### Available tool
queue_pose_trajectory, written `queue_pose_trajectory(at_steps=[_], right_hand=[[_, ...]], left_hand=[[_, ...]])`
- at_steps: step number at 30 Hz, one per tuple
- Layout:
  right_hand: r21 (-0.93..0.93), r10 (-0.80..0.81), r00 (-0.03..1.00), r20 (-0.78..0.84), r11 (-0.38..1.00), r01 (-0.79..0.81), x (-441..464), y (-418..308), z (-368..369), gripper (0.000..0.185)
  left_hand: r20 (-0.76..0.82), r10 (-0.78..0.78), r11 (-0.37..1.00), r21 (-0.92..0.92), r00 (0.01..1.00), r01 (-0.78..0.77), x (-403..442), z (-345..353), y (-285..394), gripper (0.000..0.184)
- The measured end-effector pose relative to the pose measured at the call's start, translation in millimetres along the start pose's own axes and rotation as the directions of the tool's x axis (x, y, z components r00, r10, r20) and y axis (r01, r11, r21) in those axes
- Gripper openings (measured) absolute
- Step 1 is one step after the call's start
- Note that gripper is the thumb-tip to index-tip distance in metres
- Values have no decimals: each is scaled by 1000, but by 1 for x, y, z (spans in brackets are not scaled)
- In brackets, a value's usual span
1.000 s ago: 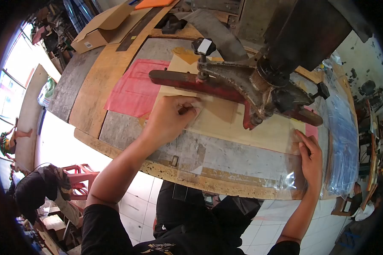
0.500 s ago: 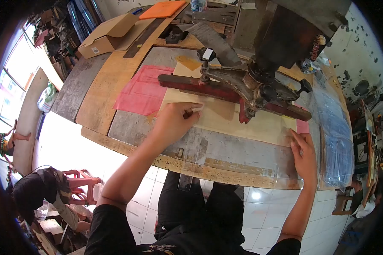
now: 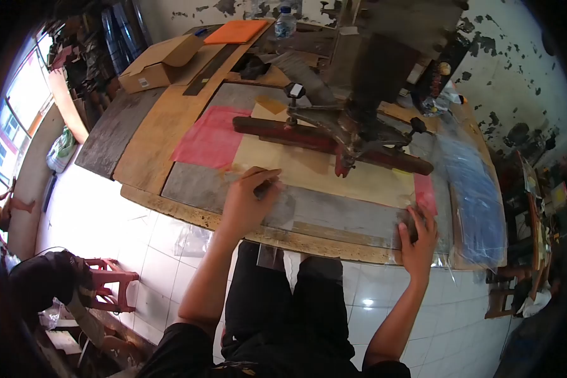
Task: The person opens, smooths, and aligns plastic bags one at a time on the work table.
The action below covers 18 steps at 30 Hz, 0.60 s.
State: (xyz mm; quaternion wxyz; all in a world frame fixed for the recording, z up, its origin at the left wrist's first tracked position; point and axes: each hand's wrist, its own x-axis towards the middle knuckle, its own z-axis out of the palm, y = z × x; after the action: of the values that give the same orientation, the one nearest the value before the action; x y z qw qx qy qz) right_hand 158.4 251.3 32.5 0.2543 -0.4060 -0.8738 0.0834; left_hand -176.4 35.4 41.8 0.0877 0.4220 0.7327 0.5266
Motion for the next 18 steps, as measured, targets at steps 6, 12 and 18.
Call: queue_pose_trajectory(at_steps=[6, 12, 18], right_hand=[[24, -19, 999, -32, 1000, 20, -1, 6, 1, 45], [42, -16, 999, -39, 999, 18, -1, 3, 0, 44], [46, -10, 999, -42, 999, 12, 0, 3, 1, 43]], left_hand=[[-22, 24, 1000, 17, 999, -24, 1, 2, -1, 28], [-39, 33, 999, 16, 999, -32, 2, 3, -2, 27], [-35, 14, 999, 35, 999, -12, 3, 2, 0, 27]])
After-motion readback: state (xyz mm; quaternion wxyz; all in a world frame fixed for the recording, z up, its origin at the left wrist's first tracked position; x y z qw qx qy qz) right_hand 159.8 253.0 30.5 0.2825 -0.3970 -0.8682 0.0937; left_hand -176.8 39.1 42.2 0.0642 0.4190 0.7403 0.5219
